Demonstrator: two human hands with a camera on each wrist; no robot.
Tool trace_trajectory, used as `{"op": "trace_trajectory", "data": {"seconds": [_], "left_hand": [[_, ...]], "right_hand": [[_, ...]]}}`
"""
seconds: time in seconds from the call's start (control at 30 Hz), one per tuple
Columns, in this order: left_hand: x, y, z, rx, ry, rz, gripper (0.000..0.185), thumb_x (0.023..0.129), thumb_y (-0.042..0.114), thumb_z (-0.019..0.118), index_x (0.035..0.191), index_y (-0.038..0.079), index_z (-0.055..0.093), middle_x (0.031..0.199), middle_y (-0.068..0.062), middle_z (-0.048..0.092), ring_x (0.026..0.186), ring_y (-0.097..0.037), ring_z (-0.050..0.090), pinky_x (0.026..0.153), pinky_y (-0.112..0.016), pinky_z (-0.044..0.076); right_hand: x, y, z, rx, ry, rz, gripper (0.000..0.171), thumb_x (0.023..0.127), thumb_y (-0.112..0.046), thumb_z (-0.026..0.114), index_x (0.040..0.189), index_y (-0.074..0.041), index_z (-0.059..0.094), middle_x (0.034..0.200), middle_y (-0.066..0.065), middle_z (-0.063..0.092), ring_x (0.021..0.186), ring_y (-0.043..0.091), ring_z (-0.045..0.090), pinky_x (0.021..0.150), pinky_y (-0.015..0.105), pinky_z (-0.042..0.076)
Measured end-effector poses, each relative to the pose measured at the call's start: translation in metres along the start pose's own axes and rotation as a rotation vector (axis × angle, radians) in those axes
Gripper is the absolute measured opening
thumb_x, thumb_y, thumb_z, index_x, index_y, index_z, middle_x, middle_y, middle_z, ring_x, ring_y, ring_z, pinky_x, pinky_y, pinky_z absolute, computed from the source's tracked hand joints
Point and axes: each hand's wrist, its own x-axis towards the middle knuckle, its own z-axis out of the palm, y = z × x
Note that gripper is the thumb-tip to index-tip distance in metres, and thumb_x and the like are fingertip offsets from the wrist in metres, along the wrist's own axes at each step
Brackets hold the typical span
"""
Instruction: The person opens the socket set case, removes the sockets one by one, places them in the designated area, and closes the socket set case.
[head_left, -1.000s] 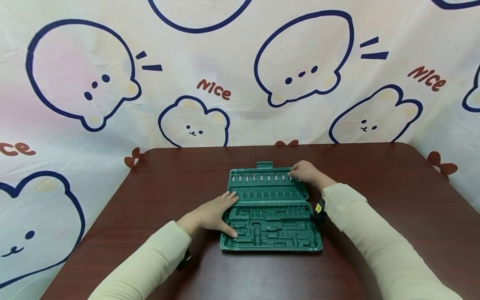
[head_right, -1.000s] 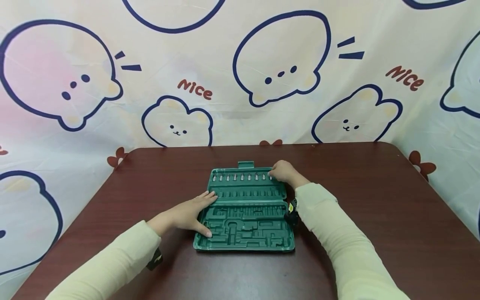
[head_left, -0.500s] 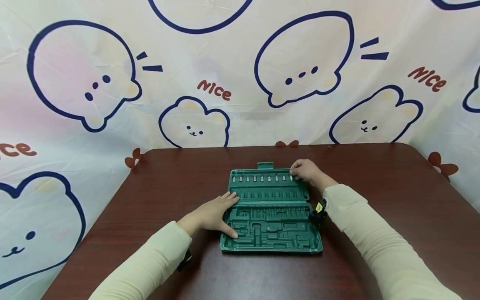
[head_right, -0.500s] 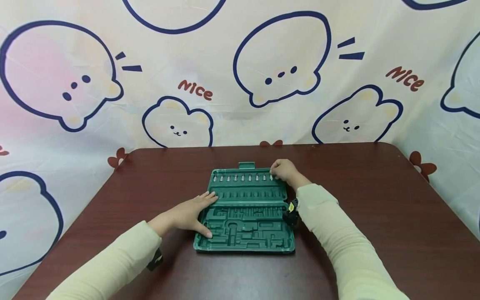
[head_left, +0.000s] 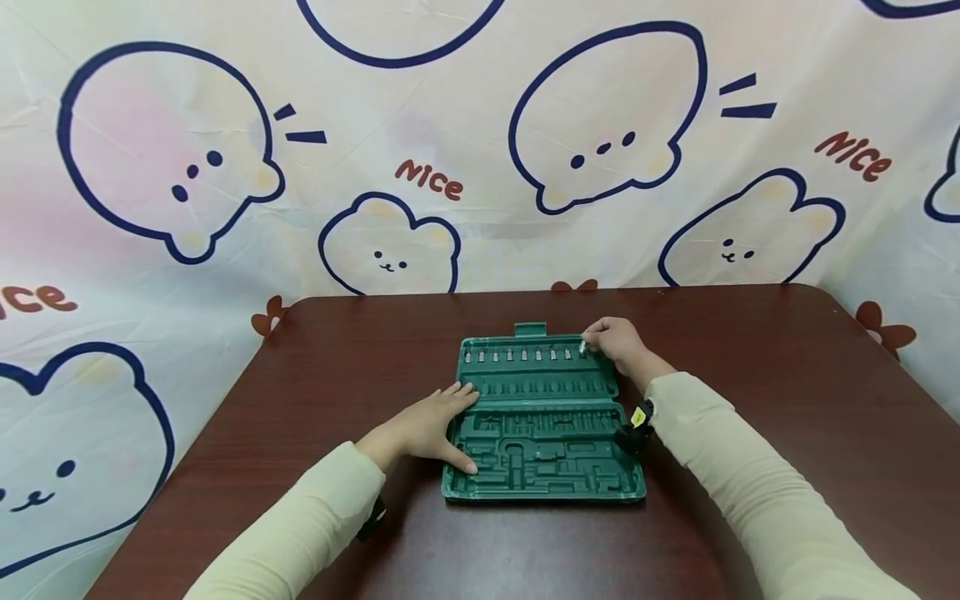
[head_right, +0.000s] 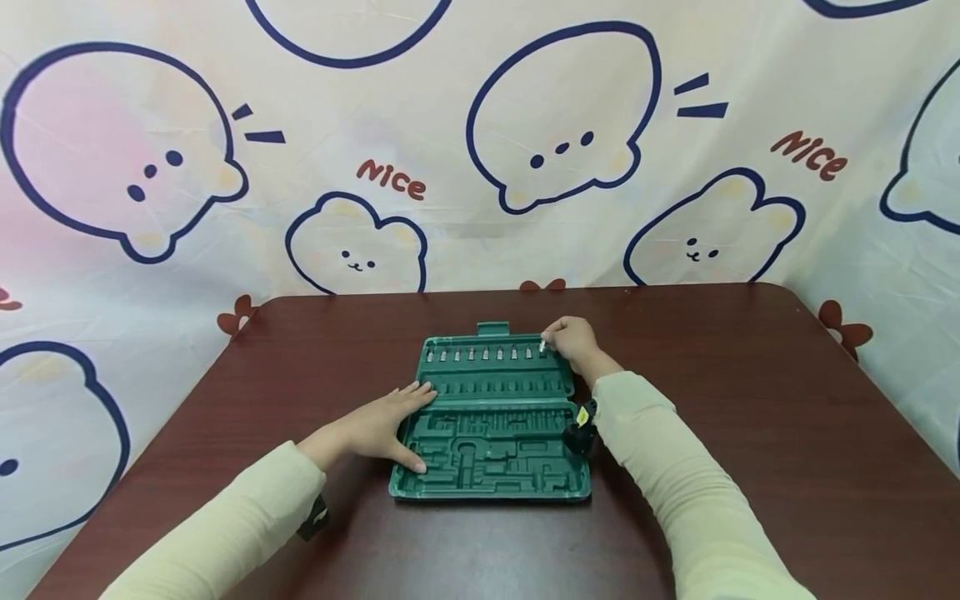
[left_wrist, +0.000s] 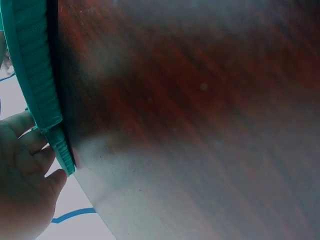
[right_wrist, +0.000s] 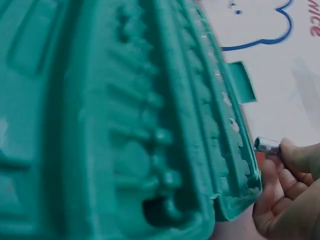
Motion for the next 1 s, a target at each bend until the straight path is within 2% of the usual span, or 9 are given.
{"op": "trace_trajectory", "data": {"seconds": [0.17,0.33,0.5,0.63,0.77,1.0], "left_hand": [[-0.001,0.001,-0.001,0.011,-0.002,0.016,0.104,0.060,0.062,0.062,0.139,0.011,0.018,0.143,-0.005,0.010,0.130,-0.020,0.002,0.101,-0.042,0.007],[-0.003,0.000,-0.001,0.047,-0.002,0.034,0.103,0.062,0.063,0.060,0.139,0.009,0.017,0.143,-0.006,0.010,0.130,-0.022,0.003,0.101,-0.042,0.006],[-0.002,0.001,0.002,0.048,-0.008,0.038,0.104,0.063,0.064,0.059,0.139,0.010,0.015,0.143,-0.005,0.008,0.130,-0.021,0.002,0.102,-0.040,0.007],[-0.001,0.001,0.003,0.032,-0.009,0.039,0.103,0.063,0.063,0.060,0.139,0.010,0.015,0.143,-0.006,0.008,0.130,-0.022,0.001,0.101,-0.041,0.010],[-0.002,0.001,0.004,0.032,-0.012,0.031,0.104,0.062,0.064,0.059,0.140,0.011,0.014,0.144,-0.004,0.007,0.130,-0.021,0.001,0.101,-0.041,0.011],[0.000,0.000,0.001,0.040,-0.014,0.022,0.105,0.062,0.065,0.059,0.139,0.011,0.015,0.143,-0.005,0.007,0.130,-0.022,0.001,0.101,-0.042,0.012]], "right_hand": [[-0.004,-0.005,-0.010,0.133,0.028,0.020,0.021,0.091,-0.015,0.045,0.103,0.001,0.050,0.097,0.013,0.049,0.089,0.027,0.048,0.077,0.035,0.042],[-0.013,-0.005,-0.021,0.160,0.007,-0.013,0.022,0.090,-0.017,0.048,0.103,0.001,0.049,0.100,0.015,0.049,0.097,0.031,0.048,0.082,0.040,0.041],[-0.025,0.006,-0.038,0.191,-0.007,-0.041,0.027,0.090,-0.016,0.048,0.107,0.005,0.047,0.090,0.010,0.051,0.095,0.032,0.048,0.084,0.042,0.039],[-0.034,0.015,-0.054,0.155,-0.014,-0.022,0.033,0.090,-0.017,0.047,0.112,0.008,0.045,0.090,0.007,0.050,0.089,0.026,0.050,0.083,0.041,0.040],[-0.042,0.026,-0.068,0.111,-0.006,0.003,0.035,0.091,-0.019,0.046,0.113,0.008,0.044,0.091,0.007,0.050,0.082,0.018,0.051,0.079,0.035,0.042],[-0.053,0.042,-0.085,0.048,0.002,0.022,0.038,0.090,-0.021,0.047,0.114,0.009,0.044,0.090,0.006,0.052,0.081,0.018,0.052,0.077,0.033,0.043]]}}
